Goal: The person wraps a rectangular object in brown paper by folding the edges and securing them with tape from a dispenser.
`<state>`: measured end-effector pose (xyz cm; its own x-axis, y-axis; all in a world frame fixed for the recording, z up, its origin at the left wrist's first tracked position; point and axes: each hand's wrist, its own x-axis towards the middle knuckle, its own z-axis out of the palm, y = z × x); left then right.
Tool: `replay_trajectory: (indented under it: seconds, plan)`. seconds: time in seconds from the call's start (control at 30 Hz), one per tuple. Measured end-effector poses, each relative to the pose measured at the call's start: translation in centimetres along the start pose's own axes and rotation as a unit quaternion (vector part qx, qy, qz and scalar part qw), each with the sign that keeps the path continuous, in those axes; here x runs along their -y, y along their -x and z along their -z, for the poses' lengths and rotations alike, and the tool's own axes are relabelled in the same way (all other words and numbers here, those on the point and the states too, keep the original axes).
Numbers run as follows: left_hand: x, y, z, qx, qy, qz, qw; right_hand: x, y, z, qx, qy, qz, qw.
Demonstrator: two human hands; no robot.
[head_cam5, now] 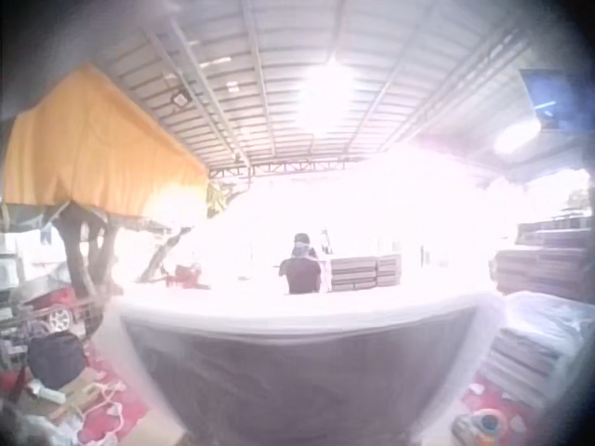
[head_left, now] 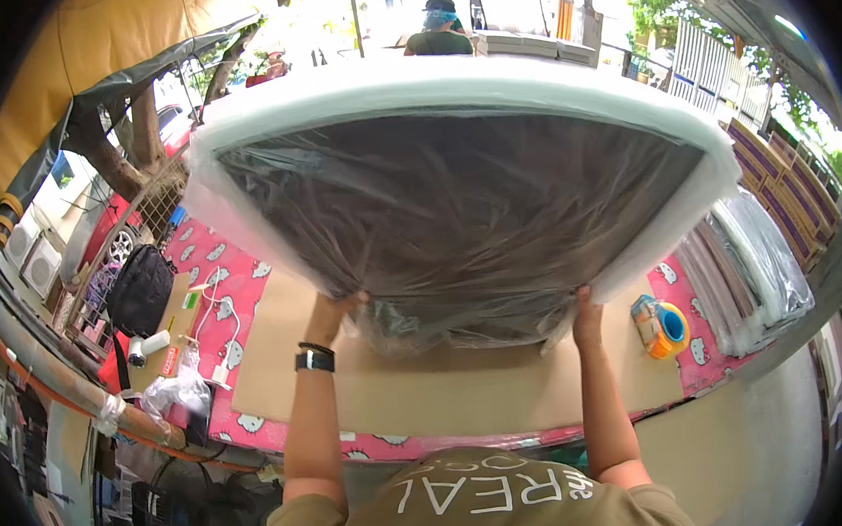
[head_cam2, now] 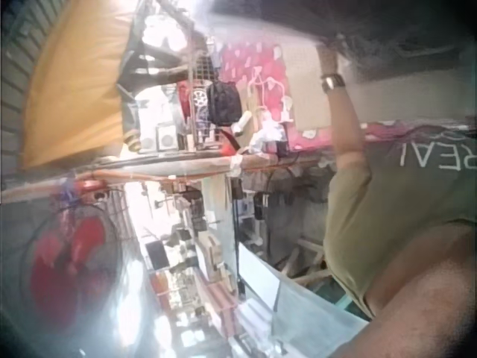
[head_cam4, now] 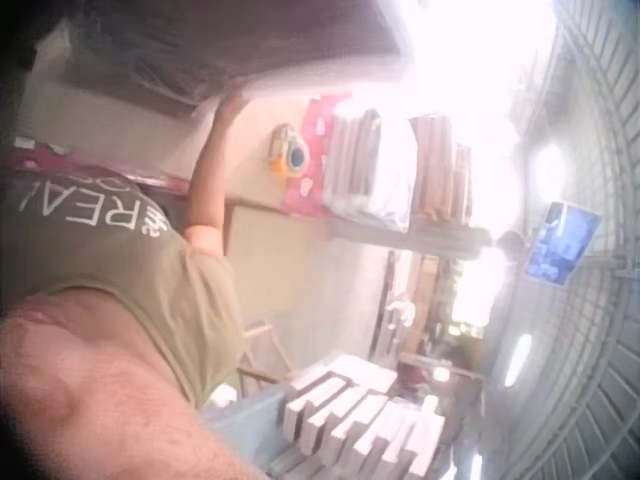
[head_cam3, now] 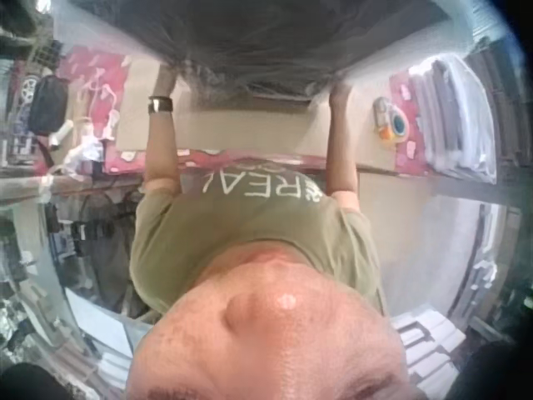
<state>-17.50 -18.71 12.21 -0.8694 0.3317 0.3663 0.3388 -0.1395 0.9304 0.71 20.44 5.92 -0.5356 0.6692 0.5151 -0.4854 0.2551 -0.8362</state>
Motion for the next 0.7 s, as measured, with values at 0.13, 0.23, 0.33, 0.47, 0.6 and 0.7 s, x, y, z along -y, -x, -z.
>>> replay_trajectory:
  seconds: [0.13,0.23,0.33,0.47,0.6,0.7]
  plan:
    - [-0.4,-0.4,-1.0,0.027,0.039,0.076,0.996,-0.7,-0.9,1.7,0.057,-0.017,-0.112,0.992]
    - [1.1,-1.7,-1.5,0.03,0.079,0.068,0.994,-1.3,-1.8,2.9,0.045,0.064,-0.161,0.984]
    - [2.5,-2.7,0.0,0.047,0.135,0.067,0.987,1.1,-1.7,1.0,0.087,0.048,-0.172,0.98]
    - [3.4,-4.0,-0.4,0.07,0.193,0.071,0.976,3.1,-2.5,0.1,0.126,0.021,-0.155,0.98]
    - [1.5,-3.7,-2.2,0.012,0.118,0.056,0.991,5.0,-3.2,-1.4,0.184,0.067,-0.103,0.975]
    - [0.7,-3.1,-2.2,0.027,0.024,0.085,0.996,3.7,-2.8,-0.5,0.219,0.24,-0.103,0.94]
